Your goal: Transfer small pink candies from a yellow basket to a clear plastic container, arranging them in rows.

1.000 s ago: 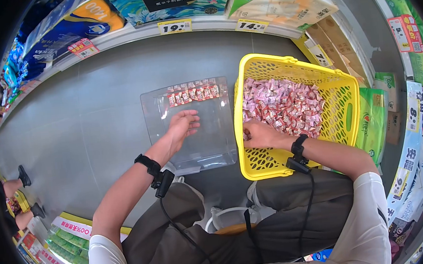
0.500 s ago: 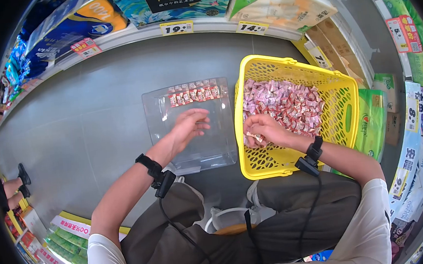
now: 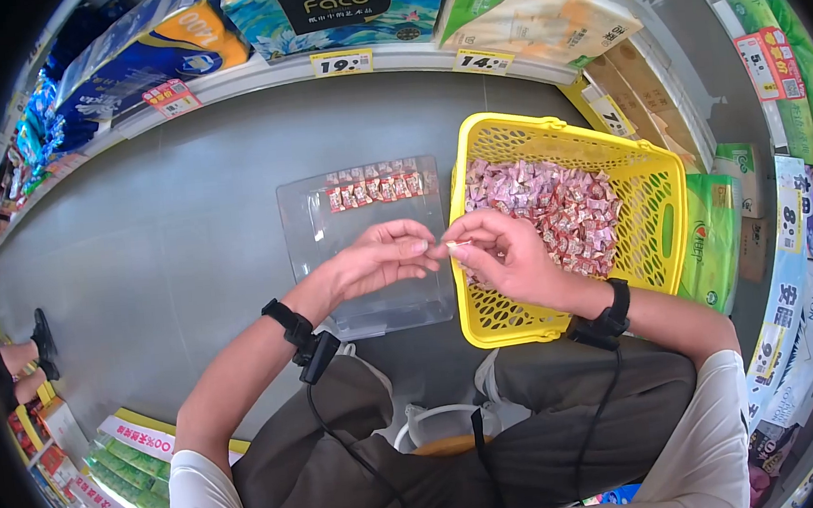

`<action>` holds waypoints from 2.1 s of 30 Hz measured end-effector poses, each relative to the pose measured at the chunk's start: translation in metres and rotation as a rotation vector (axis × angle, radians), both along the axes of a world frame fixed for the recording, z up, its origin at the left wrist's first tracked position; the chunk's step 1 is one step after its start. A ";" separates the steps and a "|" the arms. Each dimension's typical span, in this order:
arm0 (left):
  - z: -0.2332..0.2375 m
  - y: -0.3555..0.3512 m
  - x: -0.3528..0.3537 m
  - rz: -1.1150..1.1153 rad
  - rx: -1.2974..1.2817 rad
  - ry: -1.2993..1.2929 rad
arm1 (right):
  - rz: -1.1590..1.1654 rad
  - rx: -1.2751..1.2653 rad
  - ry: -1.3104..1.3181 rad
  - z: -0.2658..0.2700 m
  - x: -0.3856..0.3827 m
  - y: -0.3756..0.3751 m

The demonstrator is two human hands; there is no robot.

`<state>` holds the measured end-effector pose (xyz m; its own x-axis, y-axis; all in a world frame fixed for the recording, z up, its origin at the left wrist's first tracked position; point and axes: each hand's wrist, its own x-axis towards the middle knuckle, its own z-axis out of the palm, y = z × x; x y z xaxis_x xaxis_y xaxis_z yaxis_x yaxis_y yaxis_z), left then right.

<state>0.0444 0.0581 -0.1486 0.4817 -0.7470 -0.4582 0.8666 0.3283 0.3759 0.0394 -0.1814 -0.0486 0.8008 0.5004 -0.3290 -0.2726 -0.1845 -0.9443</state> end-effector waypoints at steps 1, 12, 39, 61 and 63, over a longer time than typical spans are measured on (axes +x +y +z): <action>0.002 0.000 -0.001 -0.005 -0.100 0.020 | -0.001 0.000 0.000 0.001 0.000 0.006; 0.002 -0.006 0.000 -0.040 -0.053 -0.046 | -0.125 -0.209 -0.361 -0.015 0.008 0.023; 0.000 -0.004 0.005 0.088 -0.086 0.004 | -0.118 -0.208 -0.206 -0.017 0.007 0.012; 0.023 -0.013 0.007 0.063 0.060 -0.053 | -0.361 -0.117 -0.056 -0.020 0.016 0.016; 0.022 -0.013 0.007 0.015 0.083 -0.085 | -0.412 -0.094 0.015 -0.017 0.018 0.016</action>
<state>0.0513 0.0453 -0.1267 0.5320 -0.7006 -0.4755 0.8259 0.3055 0.4739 0.0573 -0.1655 -0.0653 0.9225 0.1064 -0.3709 -0.3552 -0.1417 -0.9240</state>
